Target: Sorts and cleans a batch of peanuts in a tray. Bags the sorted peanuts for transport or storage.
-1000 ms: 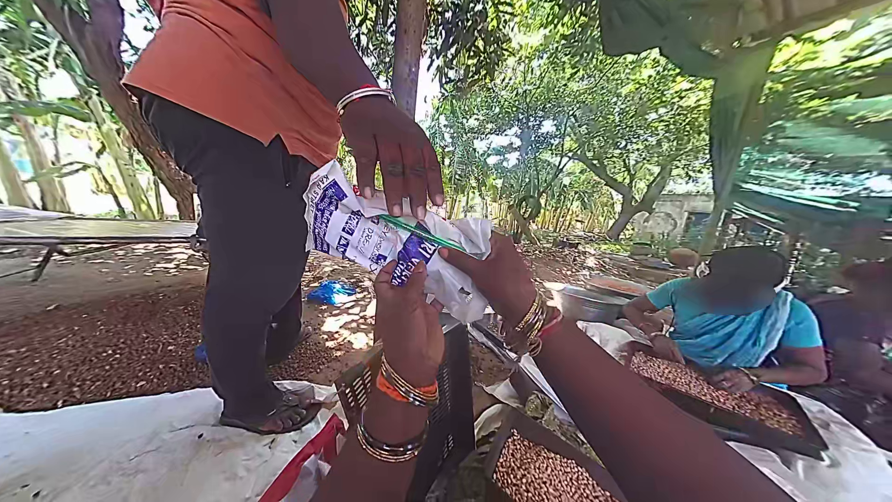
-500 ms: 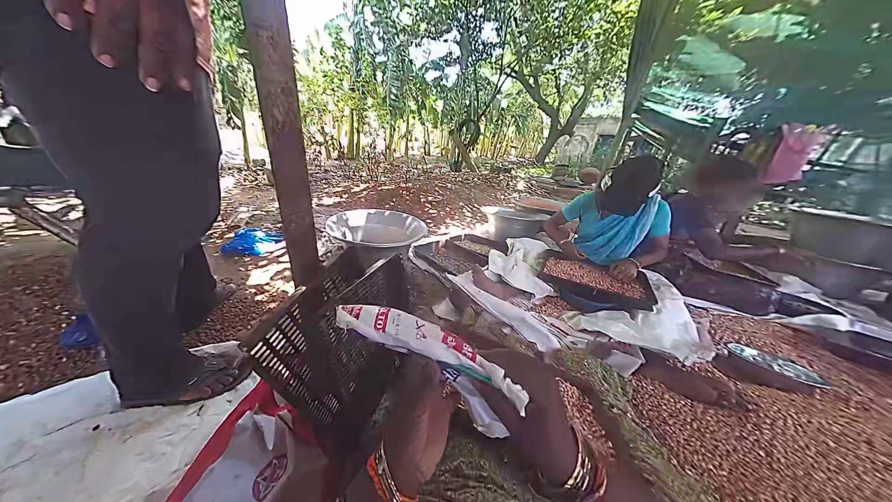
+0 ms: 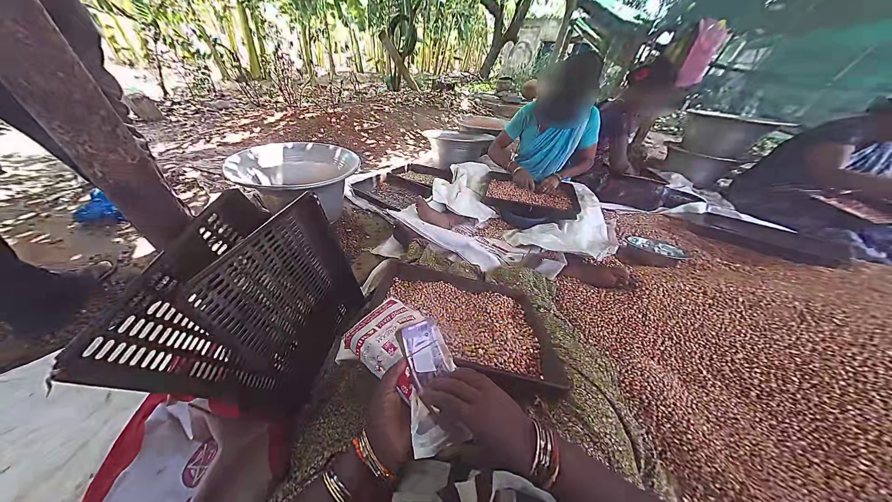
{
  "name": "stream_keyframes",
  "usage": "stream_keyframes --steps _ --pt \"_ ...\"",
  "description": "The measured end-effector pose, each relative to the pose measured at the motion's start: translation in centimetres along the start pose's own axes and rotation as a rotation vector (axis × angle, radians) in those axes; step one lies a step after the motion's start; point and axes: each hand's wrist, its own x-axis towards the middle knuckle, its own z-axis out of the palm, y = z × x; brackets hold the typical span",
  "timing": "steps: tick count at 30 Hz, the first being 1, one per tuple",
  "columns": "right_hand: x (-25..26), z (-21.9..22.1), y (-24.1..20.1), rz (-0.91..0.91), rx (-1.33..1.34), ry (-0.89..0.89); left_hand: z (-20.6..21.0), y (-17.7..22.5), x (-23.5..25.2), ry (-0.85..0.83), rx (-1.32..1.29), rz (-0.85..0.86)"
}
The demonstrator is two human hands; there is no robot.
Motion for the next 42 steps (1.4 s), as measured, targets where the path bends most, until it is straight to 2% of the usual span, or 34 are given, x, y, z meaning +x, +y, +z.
stream_keyframes --steps 2,5,7,10,16,19,23,27,34,38,42 --pt "-0.2 -1.2 0.5 0.090 0.268 -0.095 -0.5 -0.1 0.5 0.047 0.036 0.015" --pt "-0.6 -0.8 2.2 0.209 0.636 0.033 -1.1 -0.2 1.1 0.017 0.018 -0.007" --pt "-0.1 -0.5 2.2 0.378 0.677 0.130 -0.9 -0.2 1.1 0.023 0.018 -0.051" --pt "0.8 -0.4 2.1 0.644 0.644 0.155 -0.3 -0.2 0.9 0.076 0.149 -0.046" --pt "1.4 -0.4 2.7 0.928 0.781 0.068 0.7 0.0 0.5 0.105 0.316 -0.078" --pt "1.4 0.2 2.5 0.975 0.786 0.063 0.8 -0.2 0.5 0.093 0.344 -0.051" --pt "1.3 0.8 2.0 1.020 0.894 0.196 0.5 -0.2 0.4 0.047 0.363 -0.030" --pt "1.0 0.4 1.9 1.007 1.011 0.257 0.1 -0.2 0.4 0.012 0.329 0.001" --pt "-0.2 -0.6 3.0 1.017 1.457 0.501 0.1 0.0 0.6 0.073 0.321 0.111" --pt "-1.4 -1.1 3.9 1.052 1.500 0.527 -0.4 -0.2 0.8 0.072 0.335 0.098" --pt "-1.6 -0.7 2.9 1.059 1.621 0.527 -0.3 -0.6 0.7 0.032 0.341 0.102"
